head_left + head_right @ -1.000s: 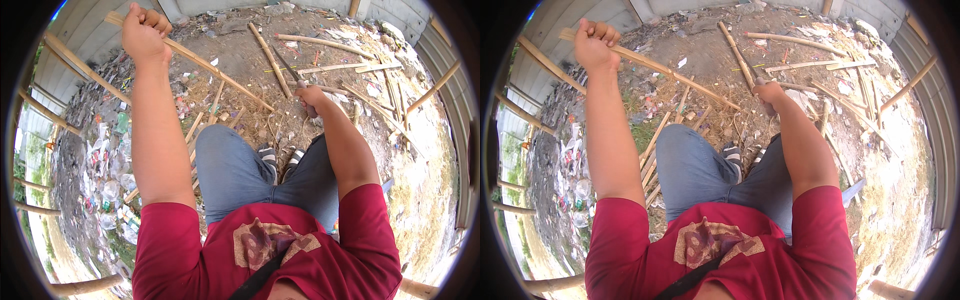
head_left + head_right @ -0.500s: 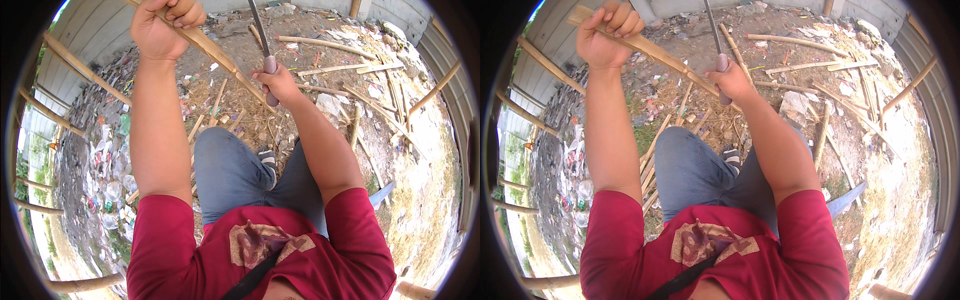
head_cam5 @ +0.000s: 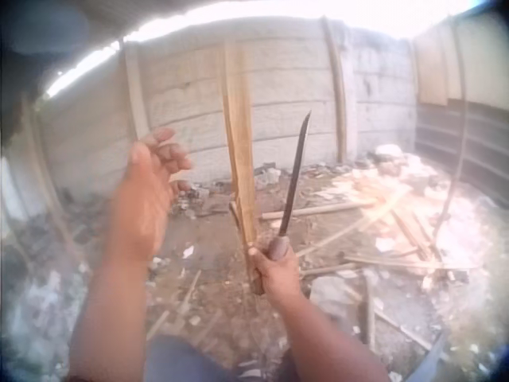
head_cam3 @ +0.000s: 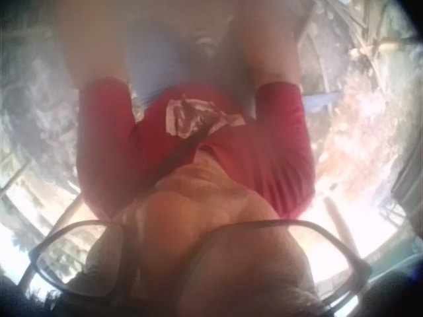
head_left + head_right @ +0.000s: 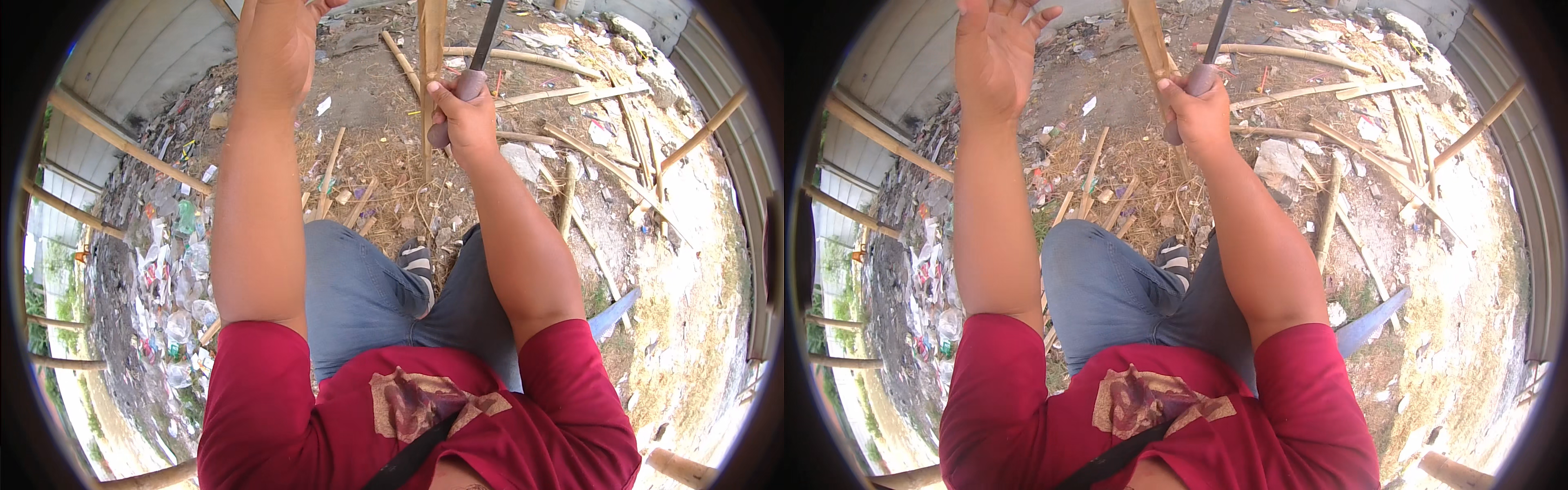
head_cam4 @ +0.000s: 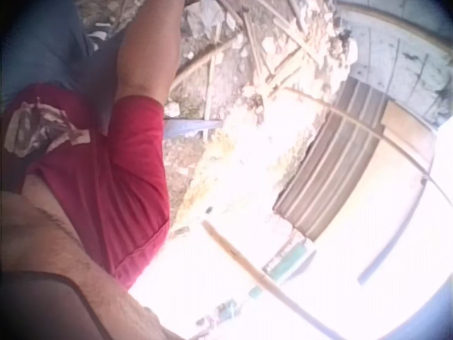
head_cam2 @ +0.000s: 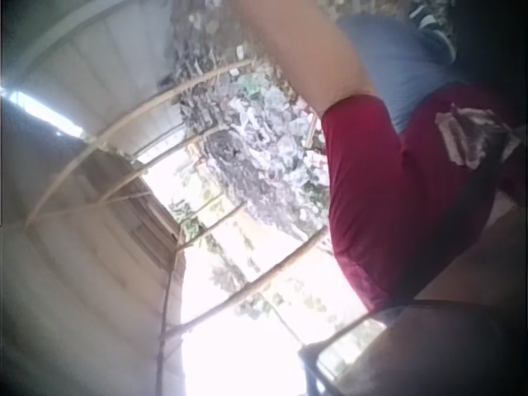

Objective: The person sits on the ground and uses a machete to sharpen the ends of thin wooden sticks. They hold each stick with one hand and repeatedly strike the tip with the blade to create a point, then set the stick aside and pick up another one.

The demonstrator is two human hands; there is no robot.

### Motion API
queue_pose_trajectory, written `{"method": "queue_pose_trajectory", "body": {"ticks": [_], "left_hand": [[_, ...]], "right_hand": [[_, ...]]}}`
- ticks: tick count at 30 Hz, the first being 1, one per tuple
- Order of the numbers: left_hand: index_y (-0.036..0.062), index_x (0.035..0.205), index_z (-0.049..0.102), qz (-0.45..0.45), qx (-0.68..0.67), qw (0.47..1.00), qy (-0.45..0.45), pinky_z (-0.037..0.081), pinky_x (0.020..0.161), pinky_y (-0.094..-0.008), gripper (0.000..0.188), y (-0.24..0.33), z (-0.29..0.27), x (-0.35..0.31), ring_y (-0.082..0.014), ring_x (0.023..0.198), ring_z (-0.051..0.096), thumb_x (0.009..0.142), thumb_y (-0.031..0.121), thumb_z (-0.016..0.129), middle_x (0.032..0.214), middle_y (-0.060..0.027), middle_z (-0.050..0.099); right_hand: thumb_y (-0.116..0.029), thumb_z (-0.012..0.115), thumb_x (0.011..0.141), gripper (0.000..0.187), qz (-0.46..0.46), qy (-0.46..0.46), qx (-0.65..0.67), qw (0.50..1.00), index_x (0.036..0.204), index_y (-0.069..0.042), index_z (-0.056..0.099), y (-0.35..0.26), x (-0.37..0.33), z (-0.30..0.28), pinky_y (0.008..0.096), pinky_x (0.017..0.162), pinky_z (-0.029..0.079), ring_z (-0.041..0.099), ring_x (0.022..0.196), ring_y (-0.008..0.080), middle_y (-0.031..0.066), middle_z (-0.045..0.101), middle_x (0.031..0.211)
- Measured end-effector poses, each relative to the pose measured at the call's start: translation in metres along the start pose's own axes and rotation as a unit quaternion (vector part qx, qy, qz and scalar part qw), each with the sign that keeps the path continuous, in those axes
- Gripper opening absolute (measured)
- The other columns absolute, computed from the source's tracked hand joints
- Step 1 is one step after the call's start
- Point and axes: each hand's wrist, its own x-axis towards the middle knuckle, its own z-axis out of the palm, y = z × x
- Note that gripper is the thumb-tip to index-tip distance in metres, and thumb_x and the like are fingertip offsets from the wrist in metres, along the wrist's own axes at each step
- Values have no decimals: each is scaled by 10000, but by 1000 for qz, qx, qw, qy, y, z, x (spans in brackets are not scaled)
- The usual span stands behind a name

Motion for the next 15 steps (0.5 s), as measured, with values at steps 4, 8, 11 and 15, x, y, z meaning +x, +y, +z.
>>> {"method": "queue_pose_trajectory", "body": {"ticks": [4,8,11,15], "left_hand": [[95,1112,635,-271,72,956,-90,487,751,-304,315,-77,-43,-79,-115,791,602,1057,374,499,877,7,620],[71,1182,627,-582,131,740,-311,497,696,-255,475,-146,-30,-167,-101,794,606,1041,502,489,938,-9,619],[60,1264,584,-665,91,665,-327,504,713,-278,607,-173,-11,-209,-122,853,625,1007,600,480,1015,-32,624],[62,1390,446,-718,31,661,-216,522,747,-347,786,-202,-4,-231,-181,904,652,953,716,454,1115,-88,626]], "right_hand": [[-85,777,876,259,-80,75,87,990,903,-59,520,-13,26,-40,281,569,469,545,597,115,34,591,760],[-78,759,889,292,-114,139,179,967,941,-61,471,-30,36,-85,320,602,511,567,618,141,52,588,768],[-83,731,914,279,-111,156,208,959,960,-65,456,-42,37,-115,336,648,514,554,646,152,43,552,745],[-168,686,960,189,-91,141,254,953,937,-63,530,-57,36,-139,343,738,492,533,712,168,21,509,718]]}}
